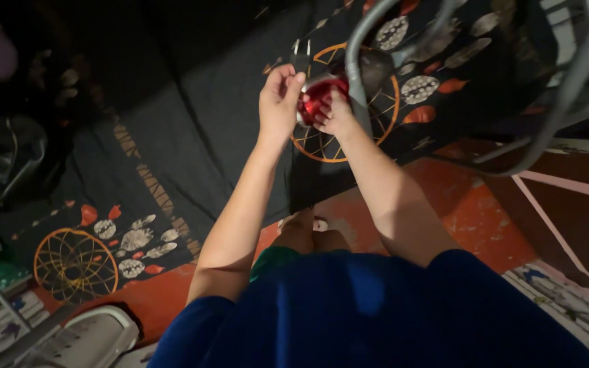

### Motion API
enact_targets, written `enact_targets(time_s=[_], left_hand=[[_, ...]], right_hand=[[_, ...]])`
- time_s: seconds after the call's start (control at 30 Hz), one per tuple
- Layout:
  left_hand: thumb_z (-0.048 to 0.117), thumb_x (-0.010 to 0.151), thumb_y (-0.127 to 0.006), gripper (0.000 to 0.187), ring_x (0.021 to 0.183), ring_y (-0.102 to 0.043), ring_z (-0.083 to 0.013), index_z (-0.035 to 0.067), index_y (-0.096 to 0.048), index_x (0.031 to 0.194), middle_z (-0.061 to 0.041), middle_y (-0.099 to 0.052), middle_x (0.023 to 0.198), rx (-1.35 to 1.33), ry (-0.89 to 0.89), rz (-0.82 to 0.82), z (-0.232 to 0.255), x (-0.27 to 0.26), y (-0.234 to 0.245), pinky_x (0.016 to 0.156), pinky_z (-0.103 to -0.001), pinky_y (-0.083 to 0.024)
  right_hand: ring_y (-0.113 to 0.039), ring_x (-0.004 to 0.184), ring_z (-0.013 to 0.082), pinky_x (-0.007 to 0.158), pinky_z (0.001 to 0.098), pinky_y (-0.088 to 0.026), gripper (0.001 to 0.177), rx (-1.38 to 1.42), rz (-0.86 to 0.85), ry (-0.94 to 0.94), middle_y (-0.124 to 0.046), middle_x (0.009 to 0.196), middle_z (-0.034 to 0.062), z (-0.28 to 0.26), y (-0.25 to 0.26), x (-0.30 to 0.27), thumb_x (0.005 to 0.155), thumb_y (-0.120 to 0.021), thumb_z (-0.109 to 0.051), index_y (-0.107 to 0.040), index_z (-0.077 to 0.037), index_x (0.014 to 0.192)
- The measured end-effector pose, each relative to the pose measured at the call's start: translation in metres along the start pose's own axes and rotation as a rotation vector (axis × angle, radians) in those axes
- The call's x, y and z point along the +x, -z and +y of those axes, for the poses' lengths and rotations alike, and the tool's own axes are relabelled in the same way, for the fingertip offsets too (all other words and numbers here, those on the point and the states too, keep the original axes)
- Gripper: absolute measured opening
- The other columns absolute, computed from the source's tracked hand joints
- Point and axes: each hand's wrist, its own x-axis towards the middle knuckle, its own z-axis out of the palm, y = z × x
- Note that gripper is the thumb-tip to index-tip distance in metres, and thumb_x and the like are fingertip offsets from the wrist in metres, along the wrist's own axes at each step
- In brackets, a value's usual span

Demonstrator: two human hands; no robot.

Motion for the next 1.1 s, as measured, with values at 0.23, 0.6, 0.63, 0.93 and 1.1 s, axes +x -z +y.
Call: enact_targets(time_s=[0.23, 0.6, 0.63, 0.93, 1.1], left_hand=[[0.012, 0.103, -0.068, 0.018, 0.072, -0.059, -0.0049, 0.001, -0.064, 0.116, 0.003, -0.062, 0.084, 0.03, 0.039, -0.037, -0.007, 0.0, -0.018, 0.065, -0.02, -0.049], [0.008, 0.099, -0.071, 0.015, 0.074, -0.058, -0.0044, 0.0, -0.068, 0.112, 0.003, -0.065, 0.083, -0.056, 0.017, -0.082, 0.042, 0.01, -0.064, 0.069, -0.021, -0.049], [0.009, 0.097, -0.072, 0.015, 0.073, -0.057, -0.0042, 0.0, -0.069, 0.109, 0.003, -0.066, 0.082, 0.016, -0.026, -0.068, 0.047, 0.017, -0.067, 0.067, -0.021, -0.048], [0.012, 0.093, -0.077, 0.013, 0.067, -0.055, -0.0042, 0.001, -0.072, 0.1, 0.004, -0.064, 0.077, 0.01, -0.093, -0.076, 0.122, 0.033, -0.109, 0.059, -0.021, -0.046], [0.016, 0.097, -0.074, 0.014, 0.07, -0.056, -0.0066, 0.003, -0.071, 0.102, 0.002, -0.064, 0.08, -0.041, -0.171, -0.111, 0.131, 0.062, -0.127, 0.062, -0.023, -0.047]], right_hand=[[-0.052, 0.129, 0.0335, 0.111, 0.0615, -0.034, 0.044, -0.357, -0.016, 0.215, -0.062, 0.136, 0.0012, -0.019, 0.013, -0.06, 0.096, -0.061, -0.044, -0.054, -0.026, 0.135], [-0.064, 0.09, 0.0138, 0.08, 0.0299, -0.055, 0.022, -0.006, -0.408, 0.767, -0.068, 0.1, 0.0046, -0.048, -0.067, -0.217, 0.106, -0.052, -0.019, -0.065, -0.004, 0.118], [-0.065, 0.094, 0.0141, 0.085, 0.0292, -0.055, 0.025, -0.045, -0.431, 0.91, -0.069, 0.103, 0.0051, -0.054, -0.07, -0.223, 0.105, -0.051, -0.016, -0.065, -0.002, 0.12], [-0.059, 0.079, 0.0035, 0.063, 0.0185, -0.047, 0.029, -0.297, -0.409, 1.153, -0.064, 0.095, -0.0014, -0.097, -0.087, -0.338, 0.109, -0.048, -0.018, -0.061, -0.005, 0.131], [-0.049, 0.065, 0.0031, 0.051, 0.0193, -0.036, 0.022, -0.309, -0.414, 1.209, -0.058, 0.086, -0.0011, -0.129, -0.086, -0.368, 0.109, -0.061, -0.014, -0.064, -0.005, 0.129]])
